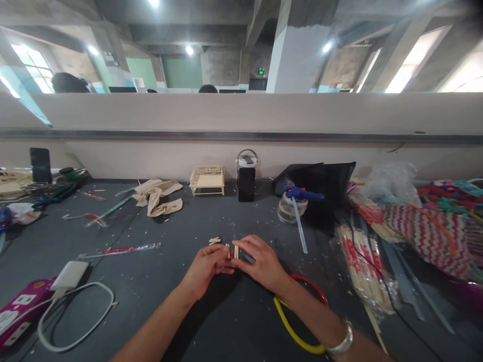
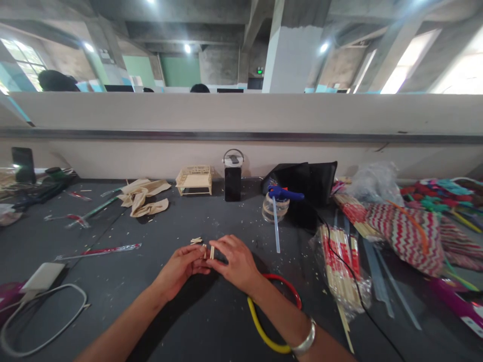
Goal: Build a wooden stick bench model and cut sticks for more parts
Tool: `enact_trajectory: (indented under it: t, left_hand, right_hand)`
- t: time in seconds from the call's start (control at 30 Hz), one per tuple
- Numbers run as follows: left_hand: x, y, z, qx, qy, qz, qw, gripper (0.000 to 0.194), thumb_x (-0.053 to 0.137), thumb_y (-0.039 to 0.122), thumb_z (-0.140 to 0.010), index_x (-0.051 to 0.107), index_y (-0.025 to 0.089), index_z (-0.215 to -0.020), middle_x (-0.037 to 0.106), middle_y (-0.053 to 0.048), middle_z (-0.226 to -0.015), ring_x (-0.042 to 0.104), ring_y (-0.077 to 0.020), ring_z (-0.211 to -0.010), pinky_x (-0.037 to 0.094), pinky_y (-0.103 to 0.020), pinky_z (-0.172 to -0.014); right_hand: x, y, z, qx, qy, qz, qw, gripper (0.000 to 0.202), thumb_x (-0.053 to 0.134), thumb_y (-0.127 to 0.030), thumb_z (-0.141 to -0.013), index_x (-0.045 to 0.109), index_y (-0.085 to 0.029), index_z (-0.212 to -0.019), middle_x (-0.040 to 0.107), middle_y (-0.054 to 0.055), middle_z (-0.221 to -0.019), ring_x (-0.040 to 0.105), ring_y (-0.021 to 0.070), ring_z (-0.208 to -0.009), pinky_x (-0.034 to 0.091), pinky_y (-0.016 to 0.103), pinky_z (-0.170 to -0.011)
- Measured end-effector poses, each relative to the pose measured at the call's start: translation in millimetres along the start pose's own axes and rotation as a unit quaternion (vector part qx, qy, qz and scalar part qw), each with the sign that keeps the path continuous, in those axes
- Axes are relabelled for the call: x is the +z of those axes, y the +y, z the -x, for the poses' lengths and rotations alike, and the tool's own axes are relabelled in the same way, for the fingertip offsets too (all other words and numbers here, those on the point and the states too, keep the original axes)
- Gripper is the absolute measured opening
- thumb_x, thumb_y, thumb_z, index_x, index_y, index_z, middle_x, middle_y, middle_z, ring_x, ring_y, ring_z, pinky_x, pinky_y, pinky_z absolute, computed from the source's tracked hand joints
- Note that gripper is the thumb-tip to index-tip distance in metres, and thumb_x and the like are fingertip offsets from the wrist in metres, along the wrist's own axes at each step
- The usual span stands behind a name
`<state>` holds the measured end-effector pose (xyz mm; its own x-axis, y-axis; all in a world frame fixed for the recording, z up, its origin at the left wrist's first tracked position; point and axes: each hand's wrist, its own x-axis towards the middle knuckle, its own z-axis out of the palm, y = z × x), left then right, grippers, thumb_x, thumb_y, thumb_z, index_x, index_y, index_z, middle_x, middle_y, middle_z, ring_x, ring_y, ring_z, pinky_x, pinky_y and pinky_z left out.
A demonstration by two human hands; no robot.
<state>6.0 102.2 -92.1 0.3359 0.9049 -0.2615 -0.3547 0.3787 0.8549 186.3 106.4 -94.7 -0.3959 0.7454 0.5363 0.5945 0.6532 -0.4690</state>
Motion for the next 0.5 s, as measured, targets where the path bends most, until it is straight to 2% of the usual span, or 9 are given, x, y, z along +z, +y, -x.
enact_trajectory:
  t: [0.13, 0.23, 0.37, 0.5]
  left_hand:
    - [0.9, 2.8, -0.6, 0.027, 0.055, 0.019, 0.998, 0.022, 0.074, 0.030, -0.069, 0.068, 0.012, -0.081, 0.071, -0.009, -0.082, 0.067, -0.0178, -0.072, 0.053, -0.030, -0.070]
    - [2.2, 3.8, 1.1, 0.036, 0.066, 0.031, 0.997, 0.022, 0.074, 0.029, -0.069, 0.069, 0.012, -0.083, 0.071, -0.009, -0.083, 0.067, -0.0193, -0.077, 0.052, -0.030, -0.072]
    - [6.0, 0.3, 4.8, 0.026, 0.032, 0.018, 0.999, 0.021, 0.073, 0.030, -0.071, 0.069, 0.012, -0.081, 0.070, -0.007, -0.078, 0.064, -0.0152, -0.067, 0.052, -0.029, -0.068]
    - [8.4, -5.9, 5.7, -0.006, -0.016, 0.027, 0.999, 0.017, 0.073, 0.026, -0.071, 0.069, 0.011, -0.076, 0.065, -0.004, -0.067, 0.060, -0.0128, -0.059, 0.052, -0.030, -0.065]
  right_hand:
    - [0.5, 3.8, 0.5, -0.003, -0.028, 0.038, 0.999, 0.038, 0.064, -0.044, -0.080, 0.064, -0.020, -0.110, 0.066, 0.007, -0.095, 0.058, 0.0207, -0.088, 0.049, 0.035, -0.079]
    - [1.3, 5.4, 1.0, -0.017, -0.020, 0.041, 0.999, 0.047, 0.063, -0.051, -0.078, 0.063, -0.022, -0.115, 0.066, 0.007, -0.099, 0.059, 0.0207, -0.089, 0.049, 0.035, -0.080]
    - [0.8, 1.5, 1.8, -0.031, 0.013, 0.019, 0.999, 0.046, 0.060, -0.050, -0.081, 0.060, -0.027, -0.120, 0.065, 0.007, -0.103, 0.058, 0.0203, -0.094, 0.049, 0.035, -0.083]
    - [-0.9, -4.9, 1.7, -0.023, 0.001, 0.010, 1.000, 0.044, 0.061, -0.047, -0.081, 0.061, -0.025, -0.119, 0.064, 0.007, -0.104, 0.058, 0.0206, -0.095, 0.048, 0.034, -0.083]
